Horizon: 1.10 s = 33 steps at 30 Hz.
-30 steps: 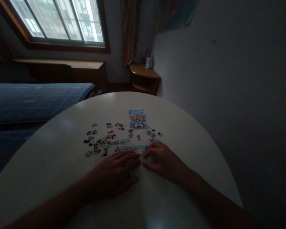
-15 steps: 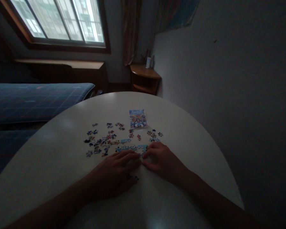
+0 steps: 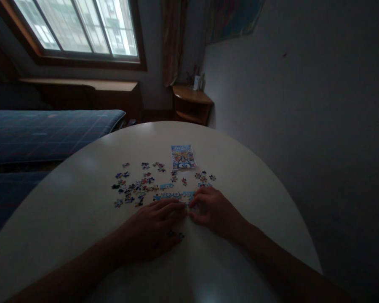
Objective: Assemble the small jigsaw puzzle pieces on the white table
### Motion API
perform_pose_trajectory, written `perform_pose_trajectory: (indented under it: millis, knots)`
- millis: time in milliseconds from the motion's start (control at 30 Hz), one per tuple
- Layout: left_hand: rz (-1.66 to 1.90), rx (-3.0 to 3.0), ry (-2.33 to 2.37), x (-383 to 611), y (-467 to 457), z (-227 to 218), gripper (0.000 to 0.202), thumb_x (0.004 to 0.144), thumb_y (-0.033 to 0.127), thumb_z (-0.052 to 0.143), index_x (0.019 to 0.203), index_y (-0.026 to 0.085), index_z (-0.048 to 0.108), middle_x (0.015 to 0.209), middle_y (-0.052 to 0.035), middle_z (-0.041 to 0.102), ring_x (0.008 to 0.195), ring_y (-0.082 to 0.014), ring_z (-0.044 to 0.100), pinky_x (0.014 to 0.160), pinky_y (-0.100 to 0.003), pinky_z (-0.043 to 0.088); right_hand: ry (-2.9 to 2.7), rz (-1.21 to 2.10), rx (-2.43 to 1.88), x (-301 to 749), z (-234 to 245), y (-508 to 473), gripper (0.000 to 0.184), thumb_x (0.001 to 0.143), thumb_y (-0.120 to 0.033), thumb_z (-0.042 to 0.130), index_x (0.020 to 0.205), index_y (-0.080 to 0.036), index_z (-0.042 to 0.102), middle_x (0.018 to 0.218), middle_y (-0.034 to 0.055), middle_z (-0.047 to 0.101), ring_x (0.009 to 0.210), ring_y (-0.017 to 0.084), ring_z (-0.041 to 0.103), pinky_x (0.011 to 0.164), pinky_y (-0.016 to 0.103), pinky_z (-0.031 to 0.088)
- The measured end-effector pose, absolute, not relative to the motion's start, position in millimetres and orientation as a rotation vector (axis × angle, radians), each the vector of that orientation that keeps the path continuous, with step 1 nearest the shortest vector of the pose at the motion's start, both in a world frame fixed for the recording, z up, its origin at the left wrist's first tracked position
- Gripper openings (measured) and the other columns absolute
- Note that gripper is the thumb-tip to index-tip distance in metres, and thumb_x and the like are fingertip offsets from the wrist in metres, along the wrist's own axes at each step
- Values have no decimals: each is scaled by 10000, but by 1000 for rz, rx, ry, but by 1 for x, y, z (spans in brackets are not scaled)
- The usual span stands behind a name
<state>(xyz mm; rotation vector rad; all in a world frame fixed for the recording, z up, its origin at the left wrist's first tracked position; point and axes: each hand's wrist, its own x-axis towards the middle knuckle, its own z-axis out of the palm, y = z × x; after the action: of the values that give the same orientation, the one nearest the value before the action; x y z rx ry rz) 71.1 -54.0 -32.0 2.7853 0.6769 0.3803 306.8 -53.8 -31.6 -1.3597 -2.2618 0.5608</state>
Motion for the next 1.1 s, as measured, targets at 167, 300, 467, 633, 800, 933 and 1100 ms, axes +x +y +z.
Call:
perform_pose_trajectory:
  millis: [167, 300, 467, 633, 800, 933, 1100]
  knots:
    - [423, 2768, 673, 71, -54, -34, 483, 903, 269, 565, 1370, 211, 458, 1364, -113, 558, 1311, -289, 484, 1039, -460, 486, -2283, 513, -1361, 308, -30, -54, 130, 750, -209, 781, 869, -219, 728, 957, 48, 680, 958, 214, 617, 871, 375, 455]
    - [417, 2774, 693, 71, -55, -35, 475, 910, 277, 561, 1369, 209, 463, 1361, -110, 561, 1301, -291, 491, 1035, -466, 487, -2422, 299, -1320, 310, -23, -57, 44, 804, -257, 756, 847, -255, 744, 903, 29, 685, 895, 201, 613, 829, 367, 432]
    - [380, 2776, 701, 72, -55, -32, 475, 918, 273, 555, 1376, 194, 457, 1369, -112, 556, 1302, -292, 490, 1040, -467, 483, -2676, -61, -1253, 305, -15, -67, 67, 894, -228, 652, 857, -222, 706, 875, 46, 681, 862, 212, 593, 776, 363, 408]
    - [408, 2751, 692, 72, -55, -30, 467, 924, 273, 552, 1376, 207, 459, 1363, -104, 559, 1305, -279, 485, 1051, -456, 474, -2728, -151, -1253, 302, -13, -71, 52, 899, -191, 635, 897, -211, 683, 845, 52, 672, 803, 208, 589, 734, 355, 401]
    - [355, 2742, 729, 73, -57, -30, 506, 904, 247, 564, 1391, 198, 432, 1388, -104, 530, 1313, -285, 466, 1070, -469, 454, -2759, -170, -1277, 304, -12, -71, 31, 893, -215, 647, 873, -220, 669, 824, 41, 676, 777, 204, 592, 720, 350, 397]
    - [303, 2718, 758, 73, -58, -28, 484, 925, 263, 549, 1391, 210, 430, 1419, -96, 502, 1317, -285, 453, 1079, -473, 443, -2826, -247, -1271, 303, -11, -74, 30, 898, -197, 636, 917, -204, 657, 805, 51, 677, 765, 215, 600, 710, 355, 403]
    - [342, 2706, 764, 73, -59, -28, 487, 936, 255, 540, 1407, 217, 420, 1412, -96, 505, 1306, -275, 463, 1082, -465, 439, -2860, -225, -1270, 301, -10, -76, 93, 905, -192, 608, 980, -208, 660, 804, 49, 682, 753, 216, 611, 691, 349, 405]
